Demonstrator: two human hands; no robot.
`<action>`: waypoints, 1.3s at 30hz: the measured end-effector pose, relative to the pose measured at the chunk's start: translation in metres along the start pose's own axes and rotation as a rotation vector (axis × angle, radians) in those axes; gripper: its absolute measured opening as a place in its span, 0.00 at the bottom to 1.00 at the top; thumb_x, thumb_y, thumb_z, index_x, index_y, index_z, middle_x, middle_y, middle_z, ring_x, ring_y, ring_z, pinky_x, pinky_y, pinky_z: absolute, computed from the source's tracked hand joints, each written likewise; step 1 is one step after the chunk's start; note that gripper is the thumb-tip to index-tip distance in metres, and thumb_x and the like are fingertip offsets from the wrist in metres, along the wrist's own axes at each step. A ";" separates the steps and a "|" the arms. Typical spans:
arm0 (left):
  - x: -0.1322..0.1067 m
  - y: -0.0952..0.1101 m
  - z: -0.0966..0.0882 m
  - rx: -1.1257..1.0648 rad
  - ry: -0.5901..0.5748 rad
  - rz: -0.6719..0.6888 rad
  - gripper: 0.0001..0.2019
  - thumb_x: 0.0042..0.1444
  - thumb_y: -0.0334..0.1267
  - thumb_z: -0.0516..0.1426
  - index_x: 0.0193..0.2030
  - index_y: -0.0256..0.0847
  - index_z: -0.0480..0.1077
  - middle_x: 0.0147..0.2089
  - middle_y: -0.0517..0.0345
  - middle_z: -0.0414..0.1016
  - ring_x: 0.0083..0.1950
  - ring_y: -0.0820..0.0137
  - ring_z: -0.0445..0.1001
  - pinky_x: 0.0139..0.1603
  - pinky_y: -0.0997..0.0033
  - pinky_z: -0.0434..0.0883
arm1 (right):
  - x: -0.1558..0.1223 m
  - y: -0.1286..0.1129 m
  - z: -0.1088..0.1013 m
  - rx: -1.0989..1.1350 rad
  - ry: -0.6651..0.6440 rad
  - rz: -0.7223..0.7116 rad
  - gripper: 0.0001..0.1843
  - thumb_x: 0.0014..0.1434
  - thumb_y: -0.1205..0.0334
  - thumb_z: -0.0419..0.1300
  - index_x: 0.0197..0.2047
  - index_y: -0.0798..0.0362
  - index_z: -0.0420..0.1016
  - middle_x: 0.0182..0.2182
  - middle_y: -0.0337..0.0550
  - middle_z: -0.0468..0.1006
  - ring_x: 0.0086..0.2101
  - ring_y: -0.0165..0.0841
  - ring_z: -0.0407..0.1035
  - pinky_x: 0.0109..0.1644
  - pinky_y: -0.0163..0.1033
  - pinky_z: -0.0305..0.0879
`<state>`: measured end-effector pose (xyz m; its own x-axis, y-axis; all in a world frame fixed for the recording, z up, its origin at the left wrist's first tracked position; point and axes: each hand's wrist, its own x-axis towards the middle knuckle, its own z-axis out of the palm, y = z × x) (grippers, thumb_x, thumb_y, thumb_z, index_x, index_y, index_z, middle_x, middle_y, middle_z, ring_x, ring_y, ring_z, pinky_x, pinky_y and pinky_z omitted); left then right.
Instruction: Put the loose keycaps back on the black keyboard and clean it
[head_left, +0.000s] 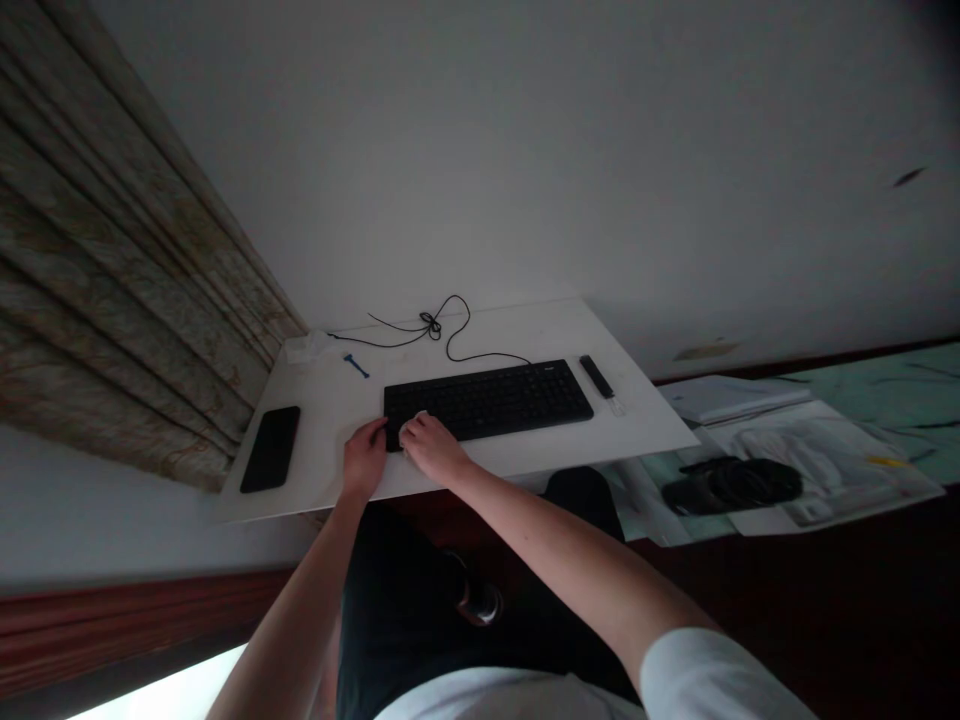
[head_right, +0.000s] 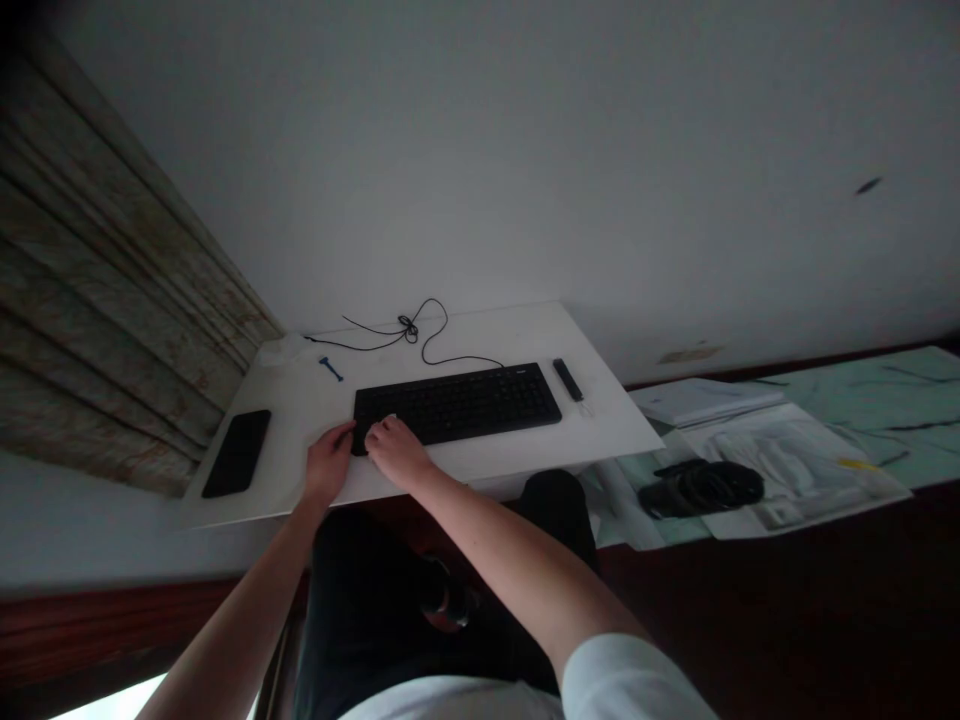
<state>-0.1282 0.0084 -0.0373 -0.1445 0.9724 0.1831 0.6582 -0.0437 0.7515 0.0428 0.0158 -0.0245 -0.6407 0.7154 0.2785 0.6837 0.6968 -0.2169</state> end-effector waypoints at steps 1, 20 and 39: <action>0.001 0.000 0.001 0.007 0.007 0.003 0.18 0.62 0.37 0.52 0.53 0.41 0.77 0.55 0.50 0.80 0.58 0.60 0.77 0.65 0.54 0.70 | -0.011 0.011 -0.005 -0.028 -0.007 -0.005 0.09 0.67 0.68 0.58 0.44 0.62 0.79 0.42 0.55 0.77 0.46 0.44 0.65 0.51 0.48 0.63; 0.002 -0.001 0.006 -0.017 0.006 0.007 0.17 0.62 0.37 0.52 0.54 0.43 0.76 0.56 0.51 0.79 0.59 0.59 0.75 0.68 0.52 0.67 | -0.194 0.174 -0.086 -0.075 0.459 0.568 0.13 0.61 0.72 0.53 0.32 0.51 0.77 0.34 0.48 0.76 0.40 0.42 0.70 0.47 0.47 0.68; 0.037 -0.017 0.000 0.117 -0.139 0.180 0.21 0.63 0.37 0.50 0.61 0.41 0.72 0.55 0.48 0.78 0.58 0.60 0.74 0.65 0.54 0.67 | -0.038 0.017 0.000 0.172 0.106 0.011 0.13 0.63 0.75 0.58 0.46 0.53 0.78 0.46 0.48 0.76 0.49 0.40 0.69 0.57 0.47 0.68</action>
<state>-0.1447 0.0451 -0.0436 0.0806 0.9738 0.2129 0.7461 -0.2005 0.6349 0.0788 0.0005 -0.0388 -0.5870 0.7201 0.3701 0.6148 0.6939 -0.3749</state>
